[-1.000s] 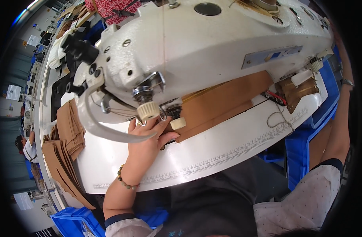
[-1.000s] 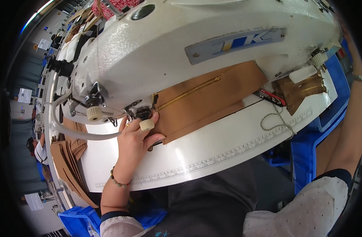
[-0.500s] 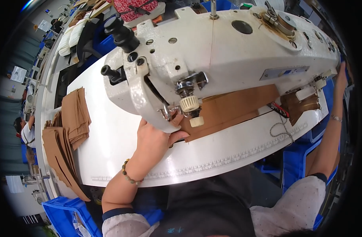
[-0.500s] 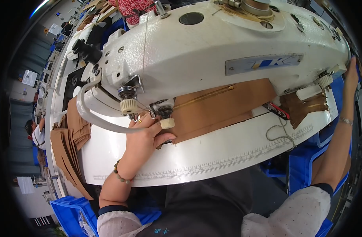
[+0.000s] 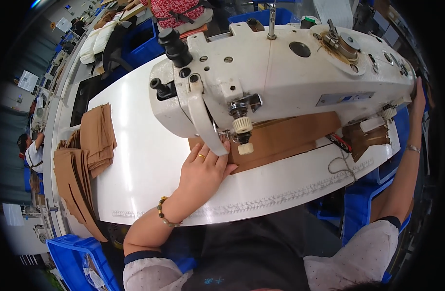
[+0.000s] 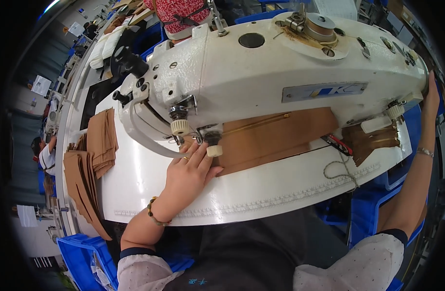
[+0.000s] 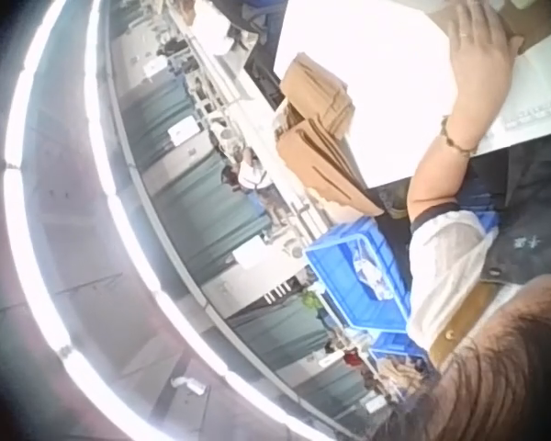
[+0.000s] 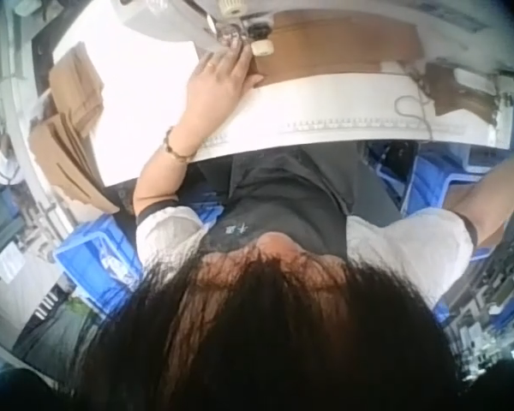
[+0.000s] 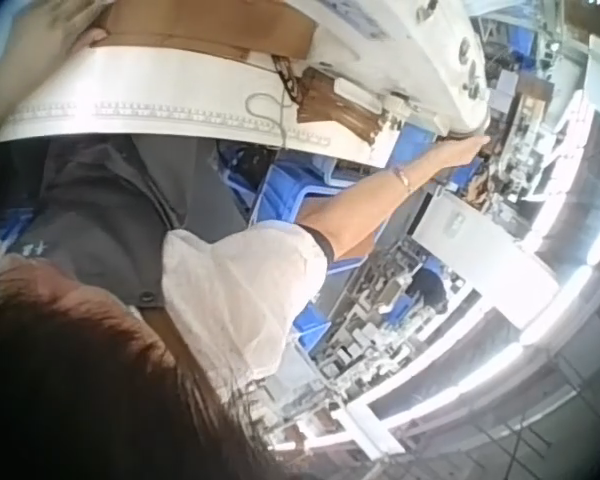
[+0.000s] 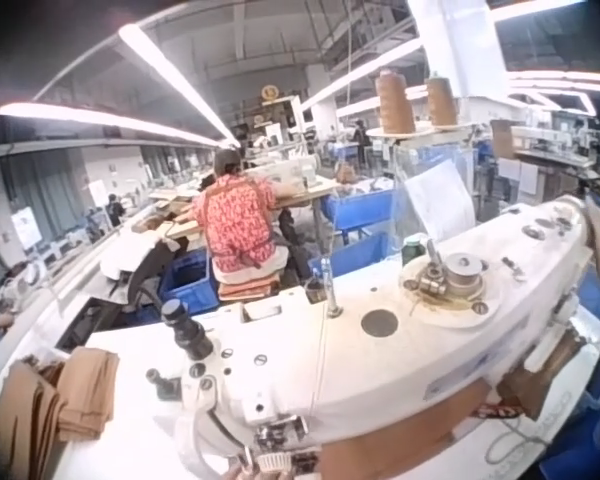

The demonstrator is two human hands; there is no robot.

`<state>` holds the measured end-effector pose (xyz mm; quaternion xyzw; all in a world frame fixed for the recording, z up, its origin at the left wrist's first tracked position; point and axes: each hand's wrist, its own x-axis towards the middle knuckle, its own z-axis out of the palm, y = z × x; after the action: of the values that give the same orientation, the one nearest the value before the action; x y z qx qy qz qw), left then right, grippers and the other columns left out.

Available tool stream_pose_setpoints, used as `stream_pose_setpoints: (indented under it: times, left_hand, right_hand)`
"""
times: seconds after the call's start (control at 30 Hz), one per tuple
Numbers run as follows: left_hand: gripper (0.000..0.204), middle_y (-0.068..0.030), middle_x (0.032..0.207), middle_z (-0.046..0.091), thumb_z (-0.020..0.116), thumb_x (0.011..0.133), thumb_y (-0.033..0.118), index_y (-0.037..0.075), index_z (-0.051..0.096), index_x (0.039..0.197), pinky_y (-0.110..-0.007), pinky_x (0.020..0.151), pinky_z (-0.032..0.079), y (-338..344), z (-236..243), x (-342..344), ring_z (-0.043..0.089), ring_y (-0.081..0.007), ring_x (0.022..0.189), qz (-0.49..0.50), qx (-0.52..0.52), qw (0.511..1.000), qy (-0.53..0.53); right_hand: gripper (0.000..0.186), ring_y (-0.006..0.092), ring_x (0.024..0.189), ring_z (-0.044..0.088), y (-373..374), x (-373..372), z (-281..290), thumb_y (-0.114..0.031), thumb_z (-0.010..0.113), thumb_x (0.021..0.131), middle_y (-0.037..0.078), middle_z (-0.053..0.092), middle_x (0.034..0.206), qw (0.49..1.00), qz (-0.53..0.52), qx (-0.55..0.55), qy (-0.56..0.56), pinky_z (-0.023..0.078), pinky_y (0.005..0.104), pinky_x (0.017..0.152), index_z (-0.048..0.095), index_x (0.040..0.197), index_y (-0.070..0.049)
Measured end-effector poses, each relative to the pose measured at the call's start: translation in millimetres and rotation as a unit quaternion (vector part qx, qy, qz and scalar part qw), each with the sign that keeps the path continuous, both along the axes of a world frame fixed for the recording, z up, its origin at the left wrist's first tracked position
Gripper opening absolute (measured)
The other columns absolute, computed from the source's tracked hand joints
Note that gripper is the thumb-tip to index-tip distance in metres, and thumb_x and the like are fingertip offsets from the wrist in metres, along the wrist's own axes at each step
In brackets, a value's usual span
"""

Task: Sewing a zipper and a label tag onto a leather component using an industrial sewing machine.

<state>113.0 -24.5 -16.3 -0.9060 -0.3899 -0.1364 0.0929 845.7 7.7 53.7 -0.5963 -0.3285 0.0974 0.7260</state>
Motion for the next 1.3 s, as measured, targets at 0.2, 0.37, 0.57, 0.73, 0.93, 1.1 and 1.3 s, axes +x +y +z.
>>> stream_pose_setpoints:
  times: [0.2, 0.37, 0.57, 0.73, 0.93, 1.1, 1.3]
  left_hand:
    - [0.04, -0.0151, 0.127, 0.069, 0.069, 0.084, 0.013, -0.002, 0.069, 0.122, -0.043, 0.093, 0.058, -12.1, 14.7, 17.6, 0.069, -0.0295, 0.117, -0.068, 0.017, 0.996, 0.06]
    - [0.049, -0.0196, 0.129, 0.068, 0.065, 0.08, 0.007, -0.006, 0.065, 0.127, -0.039, 0.085, 0.06, -11.3, 18.5, 52.0, 0.07, -0.0277, 0.116, -0.045, 0.021, 0.994, 0.093]
    - [0.047, -0.0184, 0.131, 0.069, 0.063, 0.082, 0.008, -0.004, 0.066, 0.127, -0.036, 0.067, 0.061, 11.2, -7.0, 75.7, 0.072, -0.0233, 0.114, 0.027, 0.123, 0.986, 0.105]
    - [0.043, -0.0151, 0.126, 0.072, 0.063, 0.082, 0.007, 0.0, 0.068, 0.124, -0.033, 0.063, 0.06, 13.6, -12.2, 72.2, 0.073, -0.0192, 0.106, 0.04, 0.119, 0.986, 0.106]
    - [0.047, -0.0154, 0.121, 0.073, 0.065, 0.08, 0.008, -0.003, 0.066, 0.125, -0.03, 0.06, 0.059, -9.5, 26.6, 66.6, 0.073, -0.0178, 0.081, -0.019, 0.026, 0.999, -0.017]
    - [0.052, -0.0184, 0.12, 0.073, 0.064, 0.078, 0.007, -0.006, 0.063, 0.129, -0.027, 0.062, 0.059, -20.6, 44.9, 57.8, 0.073, -0.0187, 0.079, -0.051, 0.041, 0.998, -0.021]
    - [0.051, -0.0232, 0.128, 0.067, 0.062, 0.08, 0.006, -0.007, 0.063, 0.129, -0.036, 0.088, 0.06, -14.9, 15.0, 31.7, 0.072, -0.0297, 0.106, -0.104, 0.058, 0.992, -0.051]
  right_hand:
    - [0.047, 0.0169, 0.115, 0.062, 10.8, -39.9, -29.0, -0.039, 0.057, 0.107, 0.009, 0.067, 0.126, 0.993, 0.032, 0.103, 0.045, 0.046, 0.0311, 0.101, 0.066, 0.132, 0.0]
    - [0.059, 0.0204, 0.124, 0.059, -1.9, -16.2, -43.4, -0.044, 0.046, 0.11, 0.011, 0.065, 0.134, 0.996, -0.041, 0.06, -0.057, 0.041, 0.0336, 0.109, 0.059, 0.139, 0.006]
    - [0.065, 0.0228, 0.118, 0.063, 8.5, 4.4, 40.9, -0.053, 0.045, 0.108, 0.017, 0.068, 0.128, 0.889, -0.081, -0.238, -0.383, 0.045, 0.034, 0.106, 0.065, 0.129, 0.005]
    - [0.045, 0.0238, 0.123, 0.062, -39.0, -159.7, 47.3, -0.031, 0.054, 0.109, 0.016, 0.063, 0.137, 0.853, -0.132, 0.0, -0.505, 0.045, 0.0354, 0.109, 0.059, 0.135, 0.005]
    - [0.019, 0.0309, 0.105, 0.068, -89.3, -410.9, -26.2, -0.014, 0.074, 0.084, 0.013, 0.071, 0.111, 0.643, 0.516, 0.078, -0.56, 0.057, 0.0414, 0.09, 0.072, 0.102, -0.007]
    - [0.031, 0.0355, 0.113, 0.066, -46.5, -475.3, -65.0, -0.024, 0.075, 0.087, 0.014, 0.07, 0.121, 0.622, 0.523, -0.1, -0.574, 0.052, 0.0465, 0.099, 0.073, 0.109, -0.003]
    - [0.032, 0.0353, 0.11, 0.067, -11.4, -440.6, -64.7, -0.025, 0.077, 0.086, 0.014, 0.071, 0.119, 0.682, 0.381, -0.198, -0.592, 0.053, 0.0462, 0.097, 0.074, 0.111, -0.005]
